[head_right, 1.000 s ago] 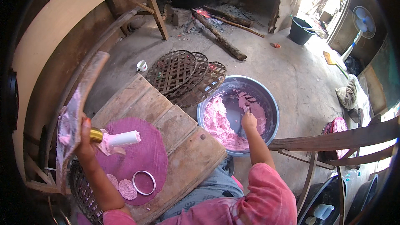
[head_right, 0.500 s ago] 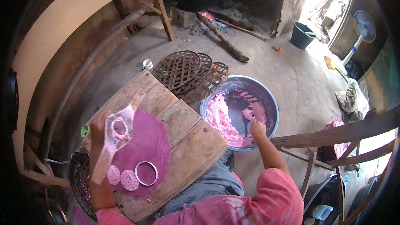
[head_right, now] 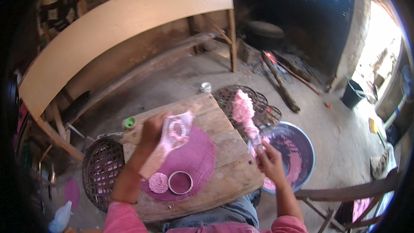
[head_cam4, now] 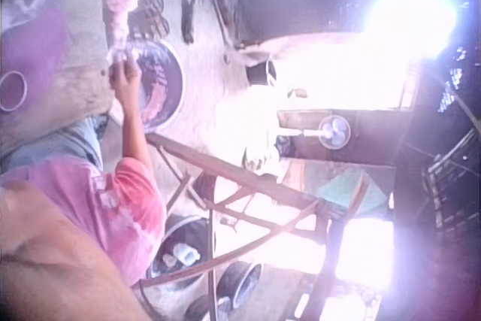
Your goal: The person scoops pink batter from a bowl, loads it into a handheld wooden press, and squeezes out round pink cakes onto a mat. They then transfer the finished cakes into a woven basket. The process repeats with the same tools and materials.
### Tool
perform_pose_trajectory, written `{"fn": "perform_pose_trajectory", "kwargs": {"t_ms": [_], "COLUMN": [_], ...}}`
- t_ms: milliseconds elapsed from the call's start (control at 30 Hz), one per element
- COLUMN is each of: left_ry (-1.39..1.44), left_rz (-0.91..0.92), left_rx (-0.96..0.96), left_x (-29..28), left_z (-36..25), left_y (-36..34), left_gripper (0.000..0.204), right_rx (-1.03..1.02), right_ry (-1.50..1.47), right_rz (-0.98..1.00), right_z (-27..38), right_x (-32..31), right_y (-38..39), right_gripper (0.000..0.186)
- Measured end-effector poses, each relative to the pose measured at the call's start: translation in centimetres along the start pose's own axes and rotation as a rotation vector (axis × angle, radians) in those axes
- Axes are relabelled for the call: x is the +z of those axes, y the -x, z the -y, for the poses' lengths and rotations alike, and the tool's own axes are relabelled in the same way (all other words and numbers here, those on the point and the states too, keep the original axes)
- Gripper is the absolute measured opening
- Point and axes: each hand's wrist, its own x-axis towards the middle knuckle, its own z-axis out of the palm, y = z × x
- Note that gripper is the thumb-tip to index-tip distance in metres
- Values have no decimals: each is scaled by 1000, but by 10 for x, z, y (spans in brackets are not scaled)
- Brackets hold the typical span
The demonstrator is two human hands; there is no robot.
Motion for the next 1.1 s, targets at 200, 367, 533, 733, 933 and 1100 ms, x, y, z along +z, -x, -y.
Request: {"fn": "perform_pose_trajectory", "kwargs": {"t_ms": [200, 367, 533, 733, 933, 1100], "left_ry": [39, -175, -132, -168, -232, -192], "left_rz": [-113, -87, -40, 13, -144, -136], "left_rx": [-307, -250, -95, -246, -410, -236], "left_x": [-11, -59, -65, -63, -101, -97], "left_z": [-7, 12, -13, 18, 37, -7], "left_y": [-28, -4, 8, 37, 42, 24], "left_gripper": [20, 24, 22, 25, 30, 31], "right_rx": [-610, -838, -1460, -1535, -1363, -1516], "right_ry": [403, 1079, 1616, 1616, 1648, 1654], "right_rz": [131, 378, 376, 426, 253, 437], "right_z": [33, 135, 193, 172, 223, 218], "right_x": [123, 96, 124, 137, 101, 144], "right_y": [-10, -34, -46, -18, -7, -25], "right_gripper": [40, 33, 42, 50, 48, 43]}}
